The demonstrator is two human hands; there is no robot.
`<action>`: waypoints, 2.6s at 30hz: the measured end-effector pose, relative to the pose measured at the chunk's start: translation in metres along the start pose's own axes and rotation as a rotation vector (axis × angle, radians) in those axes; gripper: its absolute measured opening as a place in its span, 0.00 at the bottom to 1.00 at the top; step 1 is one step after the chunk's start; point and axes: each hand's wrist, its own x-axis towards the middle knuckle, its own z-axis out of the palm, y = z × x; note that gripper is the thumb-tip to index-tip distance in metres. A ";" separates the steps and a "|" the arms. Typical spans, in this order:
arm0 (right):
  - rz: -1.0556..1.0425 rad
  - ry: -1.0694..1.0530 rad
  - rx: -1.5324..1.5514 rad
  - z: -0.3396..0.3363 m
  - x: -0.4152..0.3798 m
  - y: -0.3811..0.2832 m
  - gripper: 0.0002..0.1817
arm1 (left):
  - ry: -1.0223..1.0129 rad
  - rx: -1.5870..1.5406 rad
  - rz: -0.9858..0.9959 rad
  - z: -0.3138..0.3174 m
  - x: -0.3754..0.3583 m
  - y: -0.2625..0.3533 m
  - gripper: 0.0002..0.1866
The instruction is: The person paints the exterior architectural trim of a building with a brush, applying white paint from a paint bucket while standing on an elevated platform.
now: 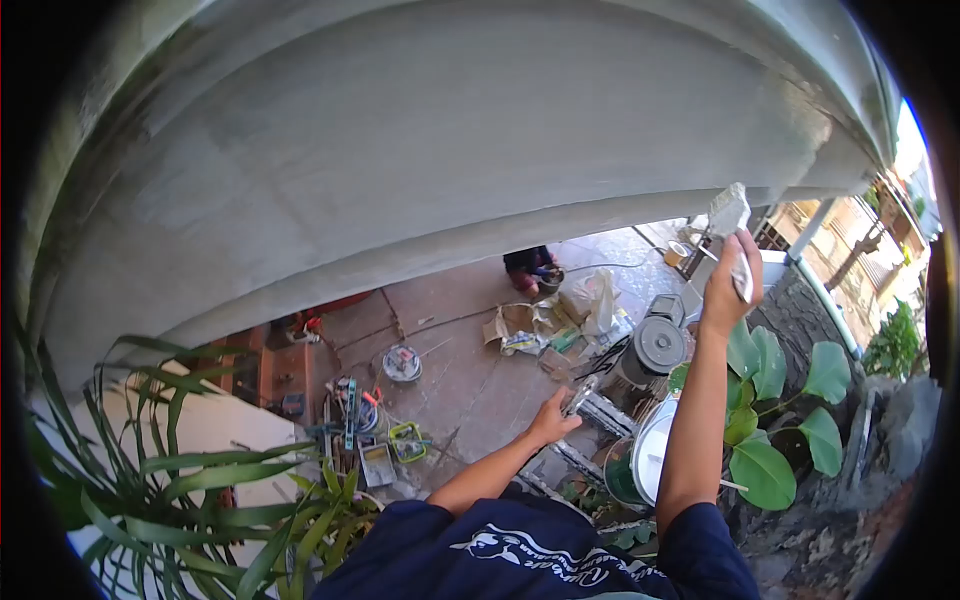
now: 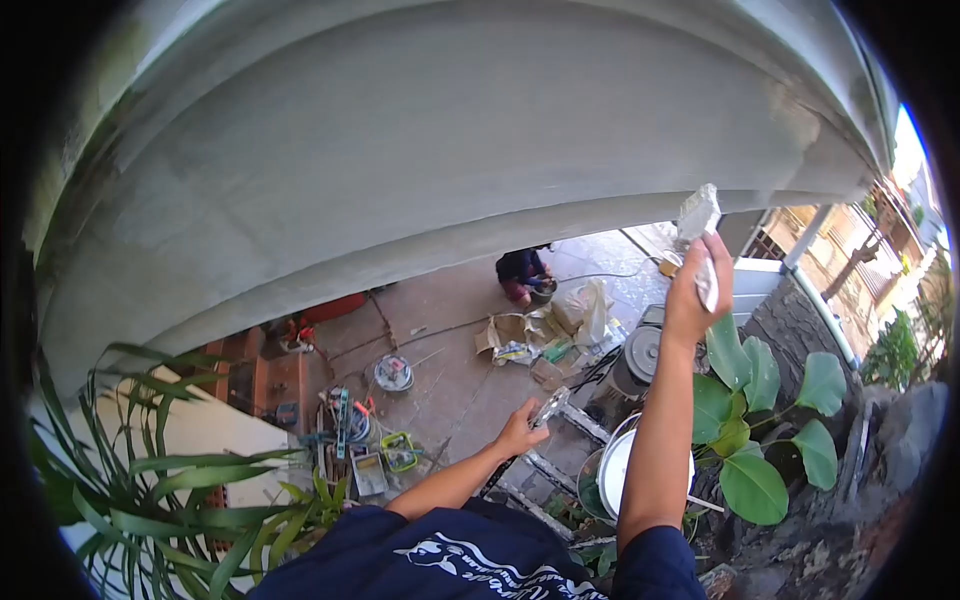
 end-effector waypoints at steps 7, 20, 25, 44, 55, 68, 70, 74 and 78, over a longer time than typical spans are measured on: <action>-0.588 -0.040 -0.248 0.130 -0.066 -0.119 0.13 | -0.063 -0.404 -0.093 -0.009 0.004 -0.018 0.15; -0.282 -0.173 0.009 0.006 0.029 -0.009 0.09 | -0.073 -0.123 0.001 -0.013 0.010 -0.001 0.16; -0.081 0.433 -0.334 -0.102 0.110 0.071 0.10 | -0.089 -0.149 -0.053 -0.016 0.006 -0.005 0.15; -0.627 0.057 -0.245 -0.045 0.038 -0.021 0.06 | -0.107 -0.234 -0.048 -0.016 0.003 0.006 0.14; -0.199 0.464 -0.410 -0.156 0.189 0.169 0.11 | -0.113 -0.247 -0.097 -0.016 0.002 0.016 0.14; -0.627 -0.295 0.024 -0.022 0.032 -0.036 0.05 | -0.144 -0.249 -0.078 -0.019 0.001 0.014 0.14; -0.677 -0.074 -0.167 -0.054 0.067 -0.005 0.06 | -0.129 -0.234 -0.073 -0.017 0.003 0.020 0.14; -0.528 0.290 -0.489 -0.123 0.153 0.090 0.08 | -0.131 -0.233 -0.071 -0.015 0.005 0.012 0.15; -0.029 0.498 -0.593 -0.154 0.214 0.149 0.14 | -0.137 -0.218 -0.101 -0.017 0.005 0.019 0.14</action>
